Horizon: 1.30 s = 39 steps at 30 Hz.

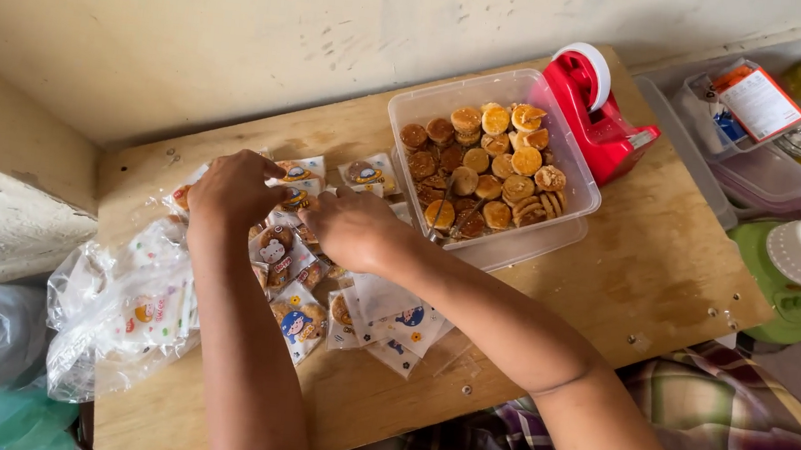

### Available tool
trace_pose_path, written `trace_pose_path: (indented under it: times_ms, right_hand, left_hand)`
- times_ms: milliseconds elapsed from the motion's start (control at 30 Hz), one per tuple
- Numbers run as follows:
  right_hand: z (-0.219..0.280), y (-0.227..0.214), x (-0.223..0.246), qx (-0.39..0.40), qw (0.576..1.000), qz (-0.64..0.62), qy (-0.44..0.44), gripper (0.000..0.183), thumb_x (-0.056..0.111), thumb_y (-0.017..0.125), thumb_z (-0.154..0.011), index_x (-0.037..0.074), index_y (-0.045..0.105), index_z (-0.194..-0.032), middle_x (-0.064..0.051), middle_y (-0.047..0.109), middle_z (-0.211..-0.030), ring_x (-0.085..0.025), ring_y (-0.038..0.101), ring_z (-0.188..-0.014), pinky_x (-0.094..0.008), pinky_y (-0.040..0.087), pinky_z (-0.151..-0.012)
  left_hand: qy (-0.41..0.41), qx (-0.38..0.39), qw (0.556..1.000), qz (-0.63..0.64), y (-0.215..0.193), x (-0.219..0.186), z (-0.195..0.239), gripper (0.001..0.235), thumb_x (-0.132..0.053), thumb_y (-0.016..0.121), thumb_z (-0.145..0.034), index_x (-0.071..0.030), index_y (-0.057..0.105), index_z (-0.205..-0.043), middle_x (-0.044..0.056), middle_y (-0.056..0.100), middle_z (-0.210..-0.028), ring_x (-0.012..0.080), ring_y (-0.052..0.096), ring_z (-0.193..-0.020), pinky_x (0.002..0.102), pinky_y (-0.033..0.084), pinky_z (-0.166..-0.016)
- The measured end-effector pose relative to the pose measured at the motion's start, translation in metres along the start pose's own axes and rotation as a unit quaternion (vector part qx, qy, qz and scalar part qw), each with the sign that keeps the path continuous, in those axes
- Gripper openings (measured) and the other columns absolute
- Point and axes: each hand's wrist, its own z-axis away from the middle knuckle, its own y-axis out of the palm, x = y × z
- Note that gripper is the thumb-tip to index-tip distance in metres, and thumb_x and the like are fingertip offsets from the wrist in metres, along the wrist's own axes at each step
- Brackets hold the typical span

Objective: The person packages small cookies into individual plastic pouches using tweezers and seals the pouches with tape.

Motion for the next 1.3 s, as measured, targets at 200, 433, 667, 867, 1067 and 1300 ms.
trace_pose_path:
  times_ms: [200, 433, 667, 867, 1067, 1300]
  right_hand:
    - [0.012, -0.018, -0.021, 0.056, 0.995, -0.088, 0.009, 0.028, 0.005, 0.049, -0.095, 0.003, 0.074, -0.107, -0.02, 0.07, -0.104, -0.039, 0.069, -0.103, -0.05, 0.059, -0.086]
    - [0.051, -0.105, -0.013, 0.034, 0.996, -0.082, 0.034, 0.007, 0.014, 0.073, -0.091, 0.015, 0.08, -0.091, -0.01, 0.077, -0.082, -0.03, 0.076, -0.082, -0.04, 0.059, -0.081]
    - [0.038, -0.089, 0.004, 0.112, 0.989, -0.101, -0.008, 0.025, 0.002, 0.064, -0.093, 0.014, 0.079, -0.11, -0.006, 0.08, -0.102, -0.023, 0.078, -0.086, -0.043, 0.061, -0.084]
    - [-0.003, 0.039, 0.006, 0.309, 0.947, 0.015, 0.088, 0.02, -0.017, 0.058, -0.082, -0.003, 0.07, -0.09, -0.008, 0.067, -0.078, -0.018, 0.068, -0.07, -0.033, 0.059, -0.065]
    - [-0.002, 0.052, 0.01, 0.288, 0.949, -0.073, 0.108, 0.033, 0.011, 0.058, -0.097, 0.007, 0.075, -0.068, -0.002, 0.068, -0.05, -0.024, 0.073, -0.054, -0.048, 0.062, -0.073]
    - [-0.018, 0.082, -0.009, 0.249, 0.967, 0.016, 0.059, 0.019, -0.011, 0.058, -0.088, -0.008, 0.076, -0.093, -0.021, 0.076, -0.083, -0.038, 0.076, -0.085, -0.054, 0.062, -0.076]
  left_hand:
    - [0.013, -0.028, 0.999, 0.025, 0.004, 0.008, -0.006, 0.04, -0.026, 0.071, -0.089, -0.02, 0.073, -0.128, 0.004, 0.075, -0.124, 0.0335, 0.066, -0.122, 0.06, 0.052, -0.1]
    - [0.078, -0.088, 0.985, 0.123, -0.004, 0.007, 0.009, 0.023, -0.012, 0.07, -0.088, -0.018, 0.079, -0.108, 0.005, 0.077, -0.081, 0.021, 0.074, -0.064, 0.041, 0.061, -0.069]
    - [0.089, -0.067, 0.989, 0.1, -0.012, 0.0, 0.023, 0.013, -0.014, 0.073, -0.09, -0.012, 0.079, -0.079, 0.005, 0.071, -0.06, 0.0191, 0.058, -0.052, 0.043, 0.048, -0.059]
    - [0.07, -0.073, 0.991, 0.088, -0.011, 0.003, 0.019, 0.011, -0.017, 0.073, -0.091, -0.011, 0.079, -0.083, 0.009, 0.071, -0.063, 0.0244, 0.064, -0.065, 0.049, 0.047, -0.061]
    - [0.036, -0.051, 0.993, 0.1, -0.021, 0.008, 0.026, 0.013, -0.027, 0.068, -0.091, -0.025, 0.081, -0.092, -0.004, 0.074, -0.069, 0.0247, 0.075, -0.084, 0.045, 0.057, -0.085]
    - [0.048, -0.067, 0.991, 0.103, -0.02, 0.007, 0.028, 0.013, -0.026, 0.07, -0.091, -0.024, 0.082, -0.094, -0.002, 0.075, -0.069, 0.0272, 0.075, -0.088, 0.045, 0.057, -0.088]
